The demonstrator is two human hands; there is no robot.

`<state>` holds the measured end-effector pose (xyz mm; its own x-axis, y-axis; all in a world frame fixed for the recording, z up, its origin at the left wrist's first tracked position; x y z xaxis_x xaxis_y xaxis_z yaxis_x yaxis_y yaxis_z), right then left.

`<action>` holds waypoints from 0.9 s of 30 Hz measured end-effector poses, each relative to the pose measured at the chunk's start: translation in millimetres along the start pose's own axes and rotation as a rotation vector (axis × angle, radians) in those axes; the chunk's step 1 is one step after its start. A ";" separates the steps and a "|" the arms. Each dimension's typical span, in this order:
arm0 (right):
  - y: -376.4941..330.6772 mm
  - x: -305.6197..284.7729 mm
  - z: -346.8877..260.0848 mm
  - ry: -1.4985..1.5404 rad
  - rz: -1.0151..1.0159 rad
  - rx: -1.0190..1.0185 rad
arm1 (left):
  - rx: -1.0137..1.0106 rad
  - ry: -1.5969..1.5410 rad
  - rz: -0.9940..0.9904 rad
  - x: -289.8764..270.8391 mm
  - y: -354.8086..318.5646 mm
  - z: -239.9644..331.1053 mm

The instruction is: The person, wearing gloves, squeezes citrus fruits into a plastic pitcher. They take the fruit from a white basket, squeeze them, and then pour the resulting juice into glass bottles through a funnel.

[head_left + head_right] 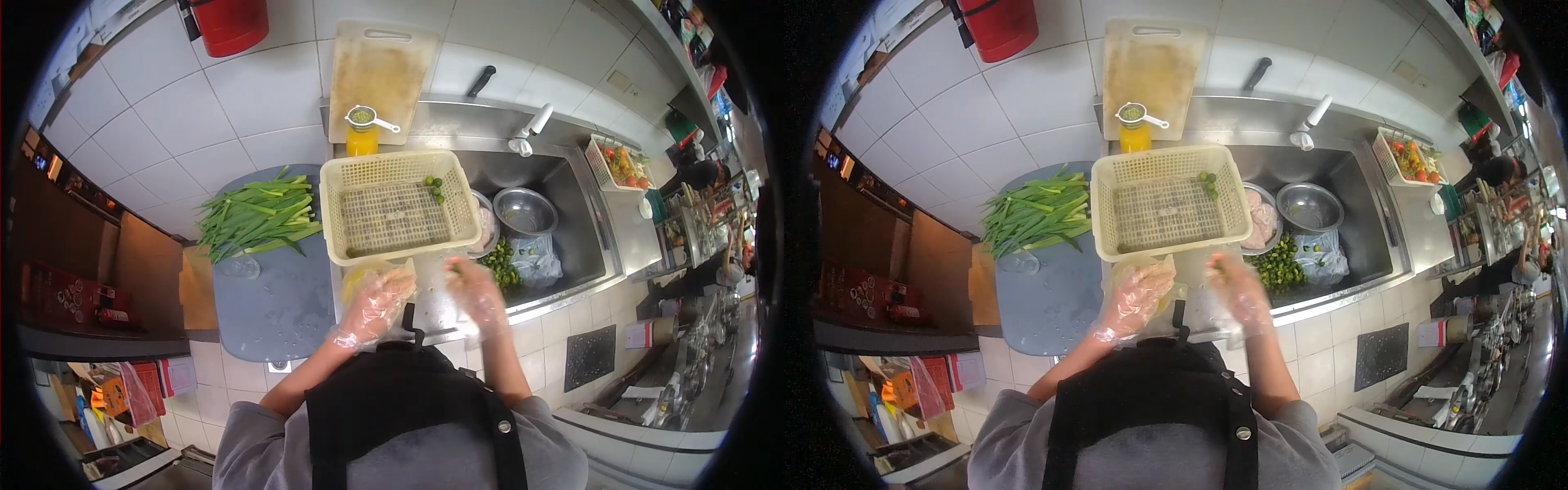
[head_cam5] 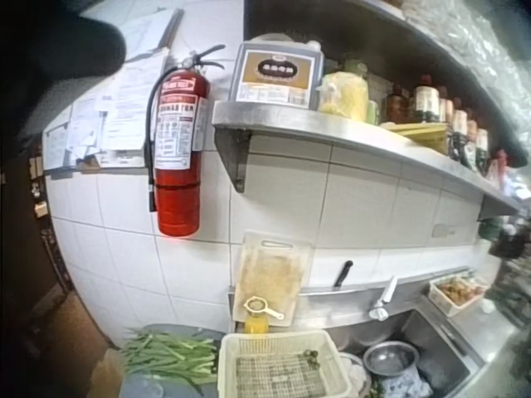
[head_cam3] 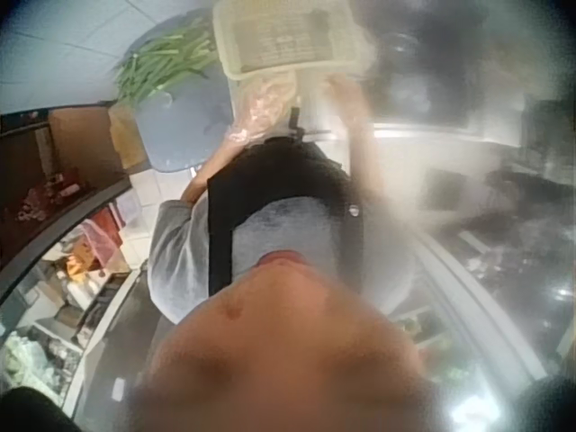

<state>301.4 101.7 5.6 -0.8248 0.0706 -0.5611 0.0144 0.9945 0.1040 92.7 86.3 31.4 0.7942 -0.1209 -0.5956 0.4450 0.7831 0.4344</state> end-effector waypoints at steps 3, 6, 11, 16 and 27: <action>14.1 -82.5 45.3 -0.299 0.297 0.064 | 0.031 -0.004 0.007 -14.7 -4.9 -2.1; 29.6 -118.0 91.5 -0.468 0.456 0.180 | -0.005 0.051 0.061 -23.4 -19.6 -16.9; 131.9 -47.4 26.3 -0.395 0.463 -0.379 | -0.187 0.094 0.166 -51.0 -31.3 -13.9; 209.7 74.5 58.3 -0.910 -0.090 -0.040 | -0.245 0.151 0.268 -65.8 -47.2 -8.0; 191.7 107.9 23.5 -0.586 -0.362 -0.140 | -0.320 0.105 0.337 -77.1 -60.6 -20.7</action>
Point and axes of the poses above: each hand's wrist, its own y-axis towards the middle knuckle, its own x-axis out of the palm, z = x × y, the point moved 9 cm from there along y, towards the middle knuckle, and after that the axes turned 3 degrees about z, right-handed, at the moved point
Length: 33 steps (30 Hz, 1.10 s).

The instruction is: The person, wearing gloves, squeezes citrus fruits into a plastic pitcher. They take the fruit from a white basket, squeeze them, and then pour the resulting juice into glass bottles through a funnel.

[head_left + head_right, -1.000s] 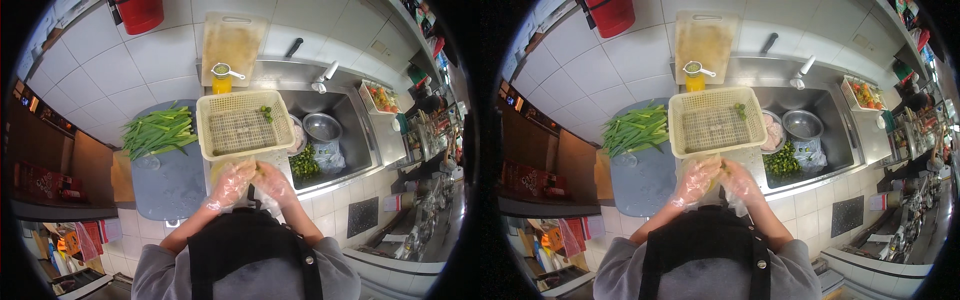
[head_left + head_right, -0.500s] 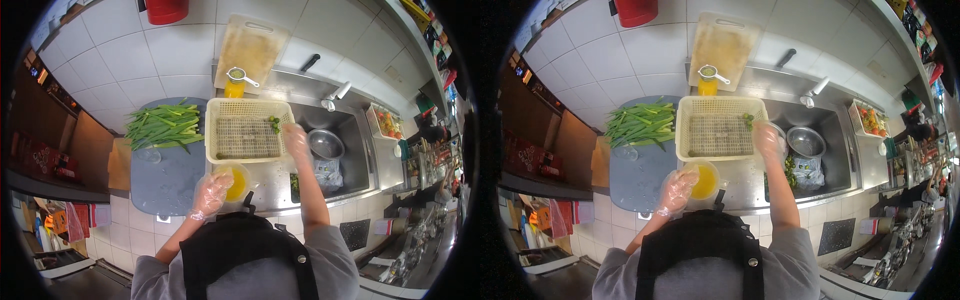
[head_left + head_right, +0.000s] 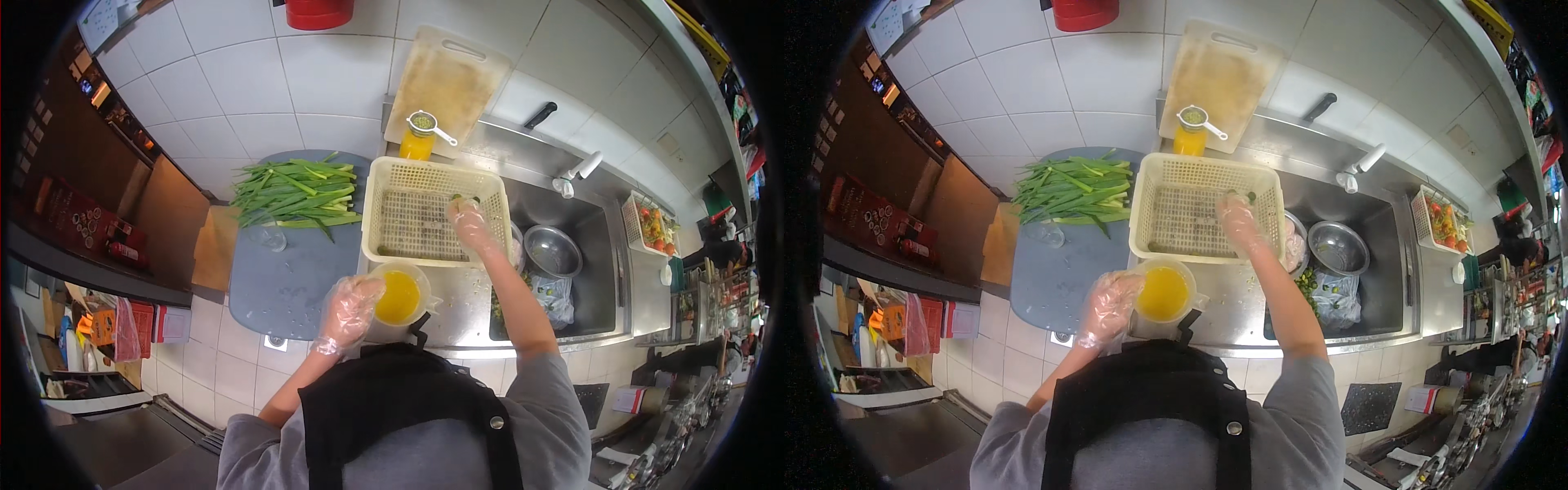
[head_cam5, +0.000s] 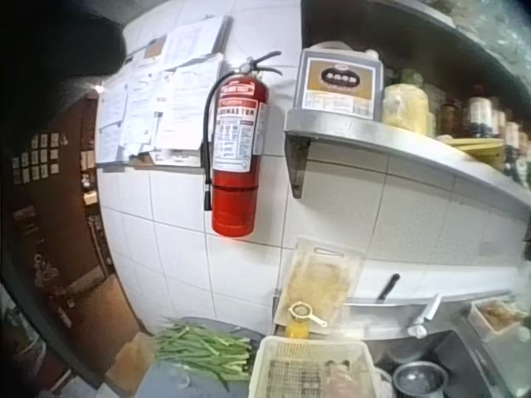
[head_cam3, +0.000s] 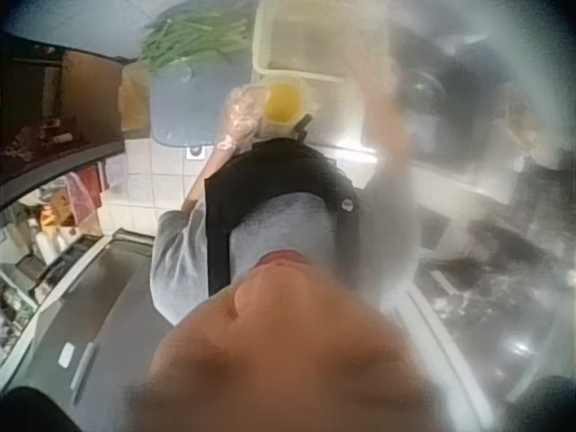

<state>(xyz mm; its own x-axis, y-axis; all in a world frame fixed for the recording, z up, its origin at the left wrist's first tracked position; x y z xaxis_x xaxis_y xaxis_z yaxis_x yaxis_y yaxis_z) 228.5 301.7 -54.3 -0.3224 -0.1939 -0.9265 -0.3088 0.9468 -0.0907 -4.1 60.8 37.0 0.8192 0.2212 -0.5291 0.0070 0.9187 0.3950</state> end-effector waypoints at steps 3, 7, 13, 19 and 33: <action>-66.7 -37.0 -59.3 0.319 0.007 -0.097 | -0.050 -0.118 0.009 10.8 16.1 9.7; -128.6 2.0 -112.8 0.828 -0.421 -0.086 | 0.070 -0.020 -0.004 24.5 31.1 34.1; -159.6 27.9 -119.7 0.994 -0.328 0.040 | 0.072 -0.061 -0.127 40.0 23.9 18.2; -166.8 45.9 -116.6 0.825 -0.439 -0.016 | 0.198 0.020 -0.132 47.8 20.2 20.4; -170.4 34.1 -144.1 0.422 0.029 -0.234 | 0.155 -0.056 -0.040 44.5 19.0 7.5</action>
Point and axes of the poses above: each hand's wrist, its own y-axis towards the middle knuckle, its own x-axis out of the palm, z = x × y, the point moved 9 cm from there along y, towards the middle knuckle, and after that the axes turned 3 degrees about z, right-handed, at the moved point
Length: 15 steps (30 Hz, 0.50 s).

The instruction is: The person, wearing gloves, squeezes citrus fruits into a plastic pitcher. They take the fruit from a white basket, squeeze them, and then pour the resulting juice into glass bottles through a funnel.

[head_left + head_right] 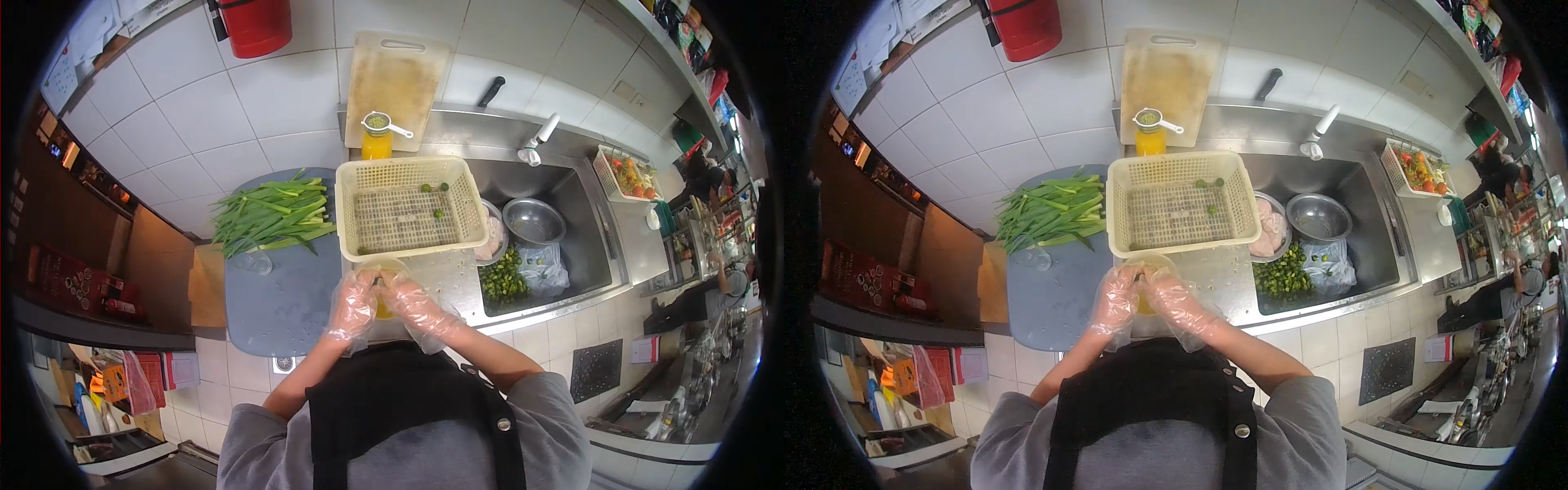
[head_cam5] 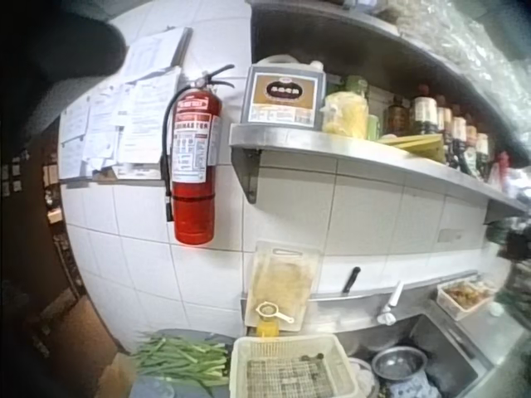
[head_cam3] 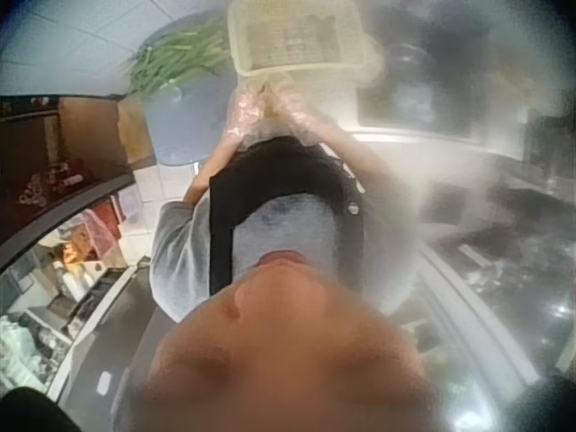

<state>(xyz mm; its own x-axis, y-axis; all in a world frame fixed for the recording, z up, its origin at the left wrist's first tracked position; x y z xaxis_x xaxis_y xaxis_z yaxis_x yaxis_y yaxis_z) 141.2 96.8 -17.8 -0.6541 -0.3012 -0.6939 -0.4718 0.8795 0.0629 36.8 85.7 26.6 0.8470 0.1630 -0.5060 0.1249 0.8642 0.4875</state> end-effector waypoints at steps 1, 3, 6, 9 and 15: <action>-0.6 3.7 8.0 -0.066 0.006 0.068 | 0.002 0.001 0.000 0.3 -0.7 0.6; -1.0 11.1 19.4 -0.014 0.011 0.081 | -0.081 0.065 -0.052 6.5 -3.9 -7.1; -3.7 8.2 19.8 0.194 0.092 0.119 | -0.071 -0.026 -0.009 8.8 -5.7 -12.6; -1.6 1.4 23.2 0.186 0.099 0.146 | -0.098 0.031 -0.110 16.2 -4.6 -18.0; 3.9 4.7 24.3 -0.175 -0.016 0.047 | -0.072 -0.043 -0.106 16.5 9.9 -7.4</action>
Point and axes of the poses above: each hand's wrist, its own y-axis towards the middle knuckle, its own x-axis out of the palm, z = x × y, the point moved 9 cm from there along y, towards the middle knuckle, and after that the axes turned 3 degrees about z, right-handed, at the moved point
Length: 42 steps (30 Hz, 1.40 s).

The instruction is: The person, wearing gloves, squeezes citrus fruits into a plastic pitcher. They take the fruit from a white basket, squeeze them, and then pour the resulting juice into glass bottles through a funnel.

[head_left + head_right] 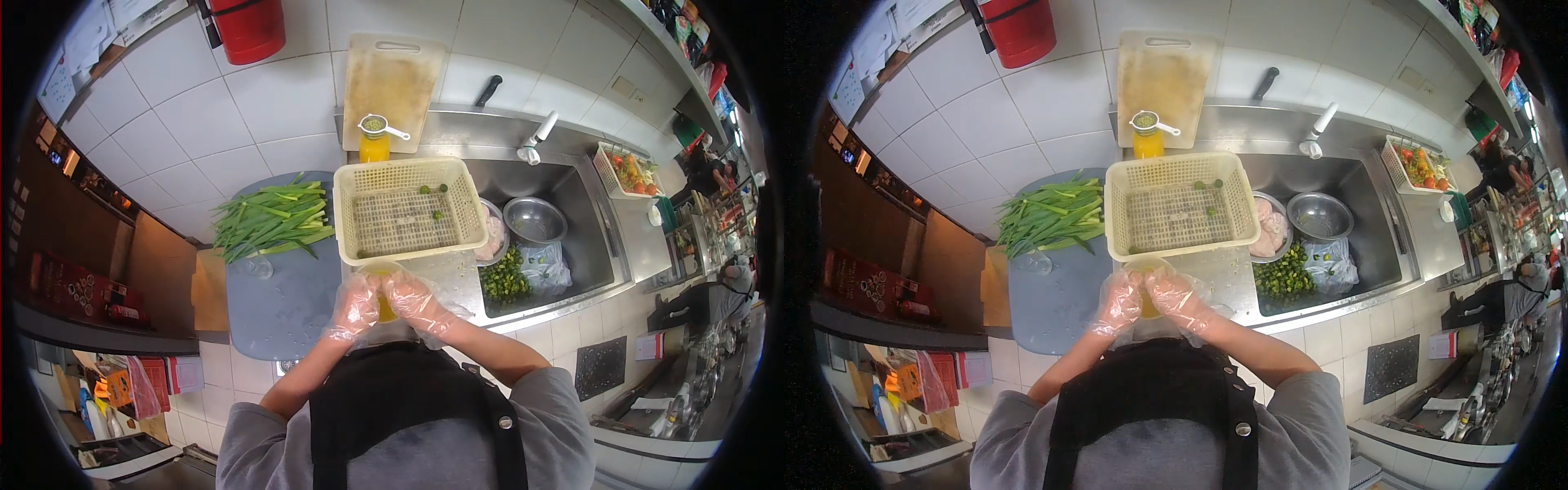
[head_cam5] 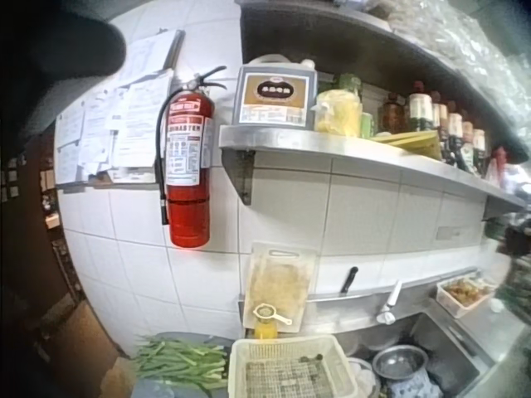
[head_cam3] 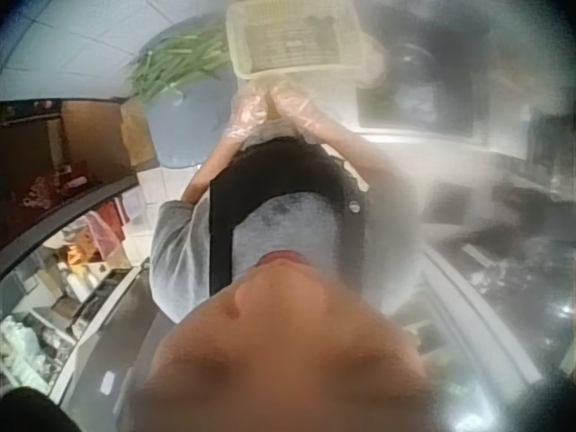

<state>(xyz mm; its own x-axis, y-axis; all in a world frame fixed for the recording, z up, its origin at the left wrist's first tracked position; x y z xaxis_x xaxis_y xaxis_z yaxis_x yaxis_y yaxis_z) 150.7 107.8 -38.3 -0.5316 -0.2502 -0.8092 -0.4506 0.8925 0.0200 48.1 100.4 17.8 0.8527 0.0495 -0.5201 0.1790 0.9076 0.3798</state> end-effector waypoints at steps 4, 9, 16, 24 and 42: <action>0.9 4.2 15.1 0.448 0.124 0.067 | 0.102 0.229 -0.064 6.5 1.8 4.7; -2.4 -1.2 10.4 0.182 0.022 0.012 | 0.036 0.142 -0.131 8.7 5.5 -2.0; -0.1 -11.0 4.3 0.267 0.118 -0.089 | 0.079 0.119 -0.127 9.2 7.6 2.1; -4.8 -19.5 -6.0 0.257 0.196 -0.101 | -0.022 0.128 -0.114 5.5 -0.2 -8.4; -47.8 -70.3 70.9 0.615 0.394 0.254 | 0.275 0.300 -0.139 22.9 10.5 76.5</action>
<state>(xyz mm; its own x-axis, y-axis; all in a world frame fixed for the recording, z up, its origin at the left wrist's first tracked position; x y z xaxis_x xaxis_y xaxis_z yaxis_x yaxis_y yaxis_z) 260.4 109.3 -23.9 -0.9548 0.0063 -0.2971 -0.0069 0.9990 0.0435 107.1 79.2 68.5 0.6380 0.0909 -0.7647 0.4410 0.7709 0.4596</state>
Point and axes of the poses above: each hand's wrist, its own y-axis towards the middle knuckle, its own x-axis out of the palm, z = x × y, the point moved 9 cm from there along y, towards the middle knuckle, and after that the axes turned 3 degrees about z, right-handed, at the moved point
